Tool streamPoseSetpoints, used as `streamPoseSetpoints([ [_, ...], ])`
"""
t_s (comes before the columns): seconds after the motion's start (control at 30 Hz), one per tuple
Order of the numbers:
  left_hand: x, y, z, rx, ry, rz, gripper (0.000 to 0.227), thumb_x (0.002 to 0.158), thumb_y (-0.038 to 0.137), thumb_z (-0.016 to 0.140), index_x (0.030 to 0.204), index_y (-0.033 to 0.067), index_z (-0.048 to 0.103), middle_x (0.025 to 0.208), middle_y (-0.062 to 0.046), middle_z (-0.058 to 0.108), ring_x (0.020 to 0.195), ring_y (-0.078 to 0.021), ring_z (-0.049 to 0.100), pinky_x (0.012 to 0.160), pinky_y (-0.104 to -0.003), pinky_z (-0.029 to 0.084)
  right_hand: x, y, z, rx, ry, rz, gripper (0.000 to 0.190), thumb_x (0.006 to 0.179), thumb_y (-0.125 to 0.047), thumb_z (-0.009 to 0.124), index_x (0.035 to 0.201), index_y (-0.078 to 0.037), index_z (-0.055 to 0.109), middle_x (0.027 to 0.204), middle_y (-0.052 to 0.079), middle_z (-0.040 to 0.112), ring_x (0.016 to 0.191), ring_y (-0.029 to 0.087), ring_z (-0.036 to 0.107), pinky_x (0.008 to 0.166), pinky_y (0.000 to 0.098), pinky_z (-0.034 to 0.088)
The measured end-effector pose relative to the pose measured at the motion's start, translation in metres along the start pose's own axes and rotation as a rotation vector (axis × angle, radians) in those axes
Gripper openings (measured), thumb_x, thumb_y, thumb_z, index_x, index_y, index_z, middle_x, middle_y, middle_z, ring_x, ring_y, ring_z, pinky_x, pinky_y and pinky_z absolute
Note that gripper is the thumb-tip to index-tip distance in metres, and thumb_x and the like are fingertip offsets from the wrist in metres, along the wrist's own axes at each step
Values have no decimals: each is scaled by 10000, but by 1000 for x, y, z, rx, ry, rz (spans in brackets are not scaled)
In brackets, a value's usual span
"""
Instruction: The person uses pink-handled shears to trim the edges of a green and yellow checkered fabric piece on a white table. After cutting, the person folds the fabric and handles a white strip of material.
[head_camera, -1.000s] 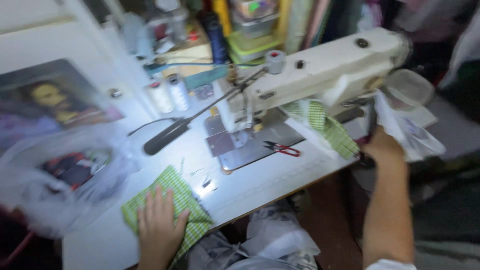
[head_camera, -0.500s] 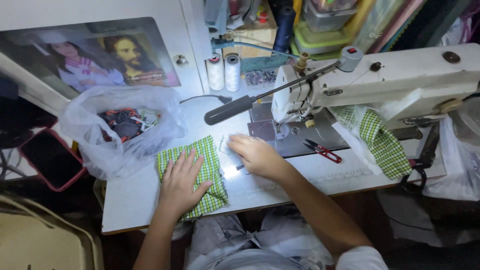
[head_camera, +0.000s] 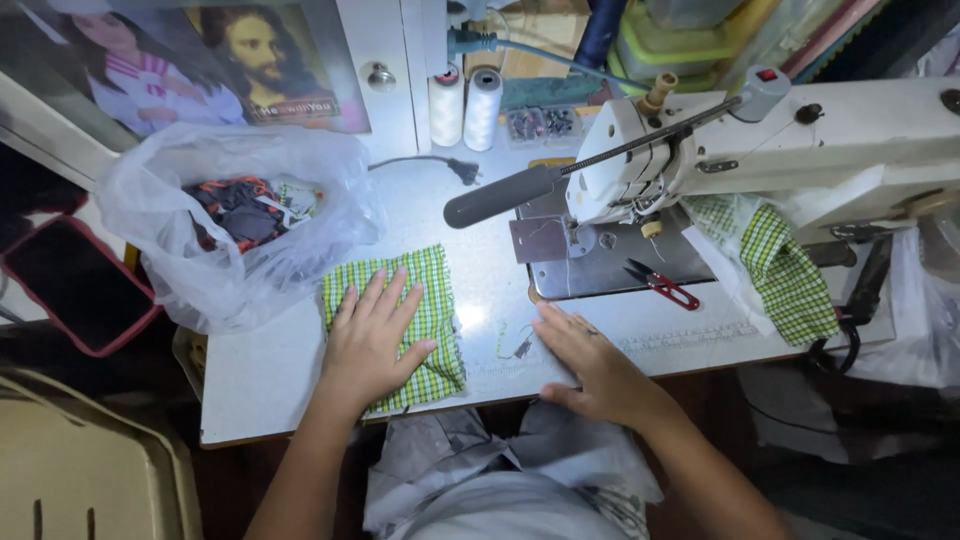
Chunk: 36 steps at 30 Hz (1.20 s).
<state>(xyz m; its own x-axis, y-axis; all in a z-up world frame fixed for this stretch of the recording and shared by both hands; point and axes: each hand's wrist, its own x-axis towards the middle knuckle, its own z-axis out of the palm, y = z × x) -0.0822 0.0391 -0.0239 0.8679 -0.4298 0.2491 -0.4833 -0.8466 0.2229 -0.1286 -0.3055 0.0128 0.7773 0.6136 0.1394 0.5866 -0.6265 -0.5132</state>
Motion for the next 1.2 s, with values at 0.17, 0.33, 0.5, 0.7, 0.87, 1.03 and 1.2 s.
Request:
streamPoseSetpoints([
  [0.17,3,1,1,26,20,55,743,974,703,400,1502,194,516,1617,-119,422,1489,-358,379,1175,-613,278,6,-2,36,-292,21,0,886,954,-719,489,1577,-99,374,1633,209,321,1513,375,284,1211,586,123],
  [0.33,3,2,1,38,41,55,733,965,692,422,1500,202,522,1605,-105,445,1492,-338,385,1177,-592,291,54,15,47,-411,4,16,695,1063,-565,303,1590,-115,349,1630,195,329,1524,391,267,1189,643,153],
  [0.5,0,2,1,6,45,45,724,962,679,446,1500,201,526,1593,-101,460,1498,-330,378,1182,-585,284,78,34,32,-137,163,93,524,1068,-384,413,1506,-111,500,1526,148,508,1465,317,417,1198,548,252],
  [0.7,-1,5,1,-48,85,36,687,958,642,494,1468,187,562,1570,-102,493,1481,-332,406,1191,-575,287,80,44,15,21,76,142,401,1026,-190,530,1410,-124,627,1486,135,565,1416,328,482,1189,503,319],
  [0.87,-5,7,3,-42,206,56,604,973,587,543,1388,155,619,1516,-95,545,1455,-325,449,1176,-564,331,55,17,22,-209,-22,61,454,981,-178,588,1435,-147,591,1539,106,517,1469,291,418,1212,502,254],
  [1.03,-25,30,9,-50,308,-60,382,981,486,592,1212,201,701,1152,5,652,1137,-262,643,900,-453,543,21,-2,-9,36,169,83,374,958,-94,604,1325,-68,671,1362,165,646,1270,370,605,1034,460,491],
  [1.2,-24,68,7,-172,227,-197,356,942,558,605,971,206,644,872,18,557,841,-235,637,703,-410,534,26,-1,16,-210,120,72,519,909,-244,680,1413,-152,600,1369,124,610,1273,321,594,952,438,525],
])
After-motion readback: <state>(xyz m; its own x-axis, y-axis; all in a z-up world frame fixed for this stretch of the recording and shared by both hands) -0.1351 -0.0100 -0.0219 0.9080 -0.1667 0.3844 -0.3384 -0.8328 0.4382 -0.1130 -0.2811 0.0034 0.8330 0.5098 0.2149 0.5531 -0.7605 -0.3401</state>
